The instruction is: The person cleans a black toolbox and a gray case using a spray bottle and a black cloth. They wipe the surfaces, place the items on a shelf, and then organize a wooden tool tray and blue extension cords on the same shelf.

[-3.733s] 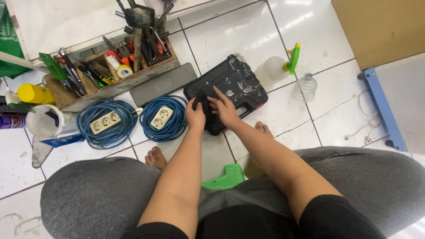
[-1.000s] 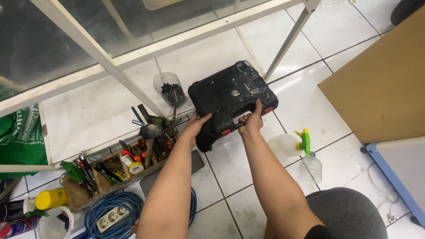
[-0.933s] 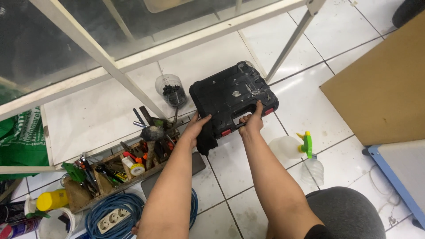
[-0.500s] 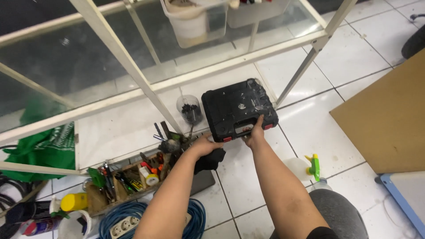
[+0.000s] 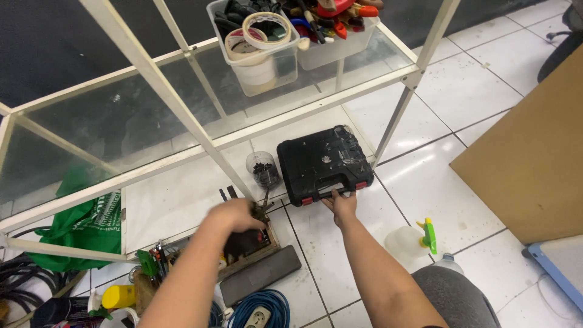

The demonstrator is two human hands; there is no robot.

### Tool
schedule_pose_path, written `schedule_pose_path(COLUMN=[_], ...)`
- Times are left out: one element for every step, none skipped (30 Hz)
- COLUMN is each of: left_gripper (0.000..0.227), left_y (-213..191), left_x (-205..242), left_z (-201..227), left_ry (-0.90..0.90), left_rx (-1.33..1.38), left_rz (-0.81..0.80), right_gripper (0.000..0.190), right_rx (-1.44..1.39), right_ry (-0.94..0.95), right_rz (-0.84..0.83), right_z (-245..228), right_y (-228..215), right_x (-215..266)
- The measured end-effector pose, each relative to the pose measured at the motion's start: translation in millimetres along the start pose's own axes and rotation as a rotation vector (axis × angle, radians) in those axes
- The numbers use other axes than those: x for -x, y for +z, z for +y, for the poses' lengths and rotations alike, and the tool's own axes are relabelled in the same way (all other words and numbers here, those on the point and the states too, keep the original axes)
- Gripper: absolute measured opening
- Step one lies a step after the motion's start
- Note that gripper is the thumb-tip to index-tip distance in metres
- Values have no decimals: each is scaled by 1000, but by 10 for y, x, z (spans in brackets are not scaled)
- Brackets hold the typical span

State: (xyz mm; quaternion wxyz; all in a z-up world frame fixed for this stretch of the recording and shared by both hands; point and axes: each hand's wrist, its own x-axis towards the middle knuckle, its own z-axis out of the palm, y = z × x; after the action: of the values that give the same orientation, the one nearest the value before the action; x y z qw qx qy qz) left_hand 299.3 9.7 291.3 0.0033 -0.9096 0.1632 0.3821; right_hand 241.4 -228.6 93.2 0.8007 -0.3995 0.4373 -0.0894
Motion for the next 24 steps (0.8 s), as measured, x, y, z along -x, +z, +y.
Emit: schedule_pose_path(left_gripper=[81,84,88,88,91,94,94,89,84,84,81,79,79,74,70,70,64,60,60,59,58,58,58,58], left_y=[-15,-40,-69,-87,-108,-76,-78,-114,-153,-170,-188,-195,-202,-191,-179,-179,-179,-203,-202,-184,-163,-165,-165,-189], left_x=[91,170,249,254,257,282,281,284,289,268,245,220,165,105,42,71,103,123,56,5,-41,-40,-33,-34], left_z=[-46,-84,-123,-132,-143,-168,-117,-88,-57,-37,-14,14,-22,-51,-77,-47,-15,24,18,2,-19,-2,13,34], left_ry=[1,-88,-176,-173,-196,-225,-228,-229,-228,-239,-230,-221,-230,-223,-215,-218,-222,-223,-223,-244,-265,-267,-280,-289], left_rx=[-4,-3,-2,-1,85,173,174,237,299,297,281,263,259,284,308,301,289,277,271,280,289,287,284,283], left_rz=[-5,91,187,193,262,318,311,407,503,512,553,588,592,625,658,655,674,701,704,708,713,716,712,715], right_gripper=[83,85,88,88,89,90,90,92,93,93,90,87,87,81,75,75,67,60,60,52,45,45,43,42], right_rx=[-3,5,13,12,-9,-24,-20,-28,-36,-39,-12,16,13,28,43,39,57,72,65,84,103,101,104,106], right_ry=[3,-12,-26,-32,-53,-62,-56,-80,-104,-100,-120,-137,-131,-146,-160,-153,-177,-208,-207,-211,-215,-214,-212,-216], right_rz=[5,1,-2,-4,15,37,40,73,106,93,126,164,155,167,180,181,180,176,174,174,174,171,180,186], right_z=[23,22,18,-9,-37,-2,21,40,56,38,16,6,-16,-19,-22,1,22,10,16,39,66,78,91,67], right_y=[3,9,19,31,44,21,-12,15,45,82,118,131,200,235,268,298,327,379,395,404,415,430,445,482], right_x=[-7,-31,-55,-100,-146,-157,-258,-372,-484,-485,-488,-484,-505,-520,-538,-585,-629,-694,-798,-884,-965,-1008,-1044,-1097])
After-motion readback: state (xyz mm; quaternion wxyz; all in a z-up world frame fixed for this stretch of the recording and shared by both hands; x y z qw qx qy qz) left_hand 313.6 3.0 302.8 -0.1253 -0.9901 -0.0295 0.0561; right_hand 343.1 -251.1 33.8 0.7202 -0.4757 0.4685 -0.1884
